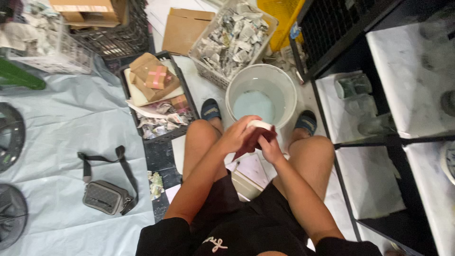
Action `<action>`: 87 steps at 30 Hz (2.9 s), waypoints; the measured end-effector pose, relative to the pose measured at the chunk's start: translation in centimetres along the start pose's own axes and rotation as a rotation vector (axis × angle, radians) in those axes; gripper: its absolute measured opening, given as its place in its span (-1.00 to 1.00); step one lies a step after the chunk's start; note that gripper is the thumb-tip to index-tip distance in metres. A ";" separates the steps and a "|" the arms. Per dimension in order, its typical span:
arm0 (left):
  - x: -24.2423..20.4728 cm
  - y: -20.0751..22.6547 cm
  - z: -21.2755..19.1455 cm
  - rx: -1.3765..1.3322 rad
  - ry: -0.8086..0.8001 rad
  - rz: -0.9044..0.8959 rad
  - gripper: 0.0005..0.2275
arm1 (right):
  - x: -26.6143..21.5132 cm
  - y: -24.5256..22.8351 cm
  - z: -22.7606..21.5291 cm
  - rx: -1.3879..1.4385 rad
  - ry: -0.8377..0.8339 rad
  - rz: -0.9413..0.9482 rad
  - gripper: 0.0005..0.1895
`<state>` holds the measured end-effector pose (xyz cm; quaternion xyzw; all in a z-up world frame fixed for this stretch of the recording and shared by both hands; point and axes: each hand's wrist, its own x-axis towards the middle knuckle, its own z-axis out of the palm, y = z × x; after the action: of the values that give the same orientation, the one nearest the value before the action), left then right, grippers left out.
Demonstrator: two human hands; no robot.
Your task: The person sits on the floor and wipes multiple glass cups and a white mug with a red cloth. They pick up each item from a nearby shelf, wipe it thoroughly, and place it back on the shelf.
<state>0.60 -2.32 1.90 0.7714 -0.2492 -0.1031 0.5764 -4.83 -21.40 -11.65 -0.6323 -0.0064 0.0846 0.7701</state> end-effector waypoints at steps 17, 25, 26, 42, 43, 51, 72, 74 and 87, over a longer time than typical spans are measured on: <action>0.4 -7.9 -1.1 -0.580 -0.222 -0.363 -0.55 | 0.4 -15.0 6.2 -0.555 -0.444 -0.387 -0.73; 0.0 -10.4 -0.2 -0.735 -0.267 -0.422 -0.49 | -0.5 -14.4 5.5 0.362 -0.181 0.331 -0.64; -0.1 -10.4 -0.1 -0.669 -0.288 -0.343 -0.46 | -1.3 -13.2 5.1 0.019 -0.187 0.038 -0.66; -0.8 -6.2 3.4 -0.620 -0.130 -0.121 -0.21 | 0.3 -5.6 -0.7 0.692 0.124 -0.156 -0.49; -0.8 -5.9 3.3 -0.561 -0.088 -0.130 -0.22 | 0.4 -6.1 -0.3 0.715 0.158 -0.110 -0.45; 0.0 -3.8 2.5 -0.006 0.276 0.275 -0.37 | 0.7 -6.0 1.6 0.921 0.065 0.002 -0.41; 1.1 3.5 0.6 0.161 0.100 0.378 -0.16 | 1.3 -9.7 -0.2 0.237 0.070 -0.276 -0.16; 0.9 3.0 0.6 0.083 0.074 0.250 -0.09 | 1.1 -9.4 -0.3 0.361 0.056 -0.257 -0.16; -0.6 -9.3 3.8 -0.819 -0.131 -0.364 -0.58 | 0.8 -12.3 0.9 -0.218 -0.054 -0.481 -0.30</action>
<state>0.87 -3.26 -8.14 0.5028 -0.0841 -0.3414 0.7896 -2.66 -22.75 0.48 -0.6892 -0.1860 -0.0853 0.6951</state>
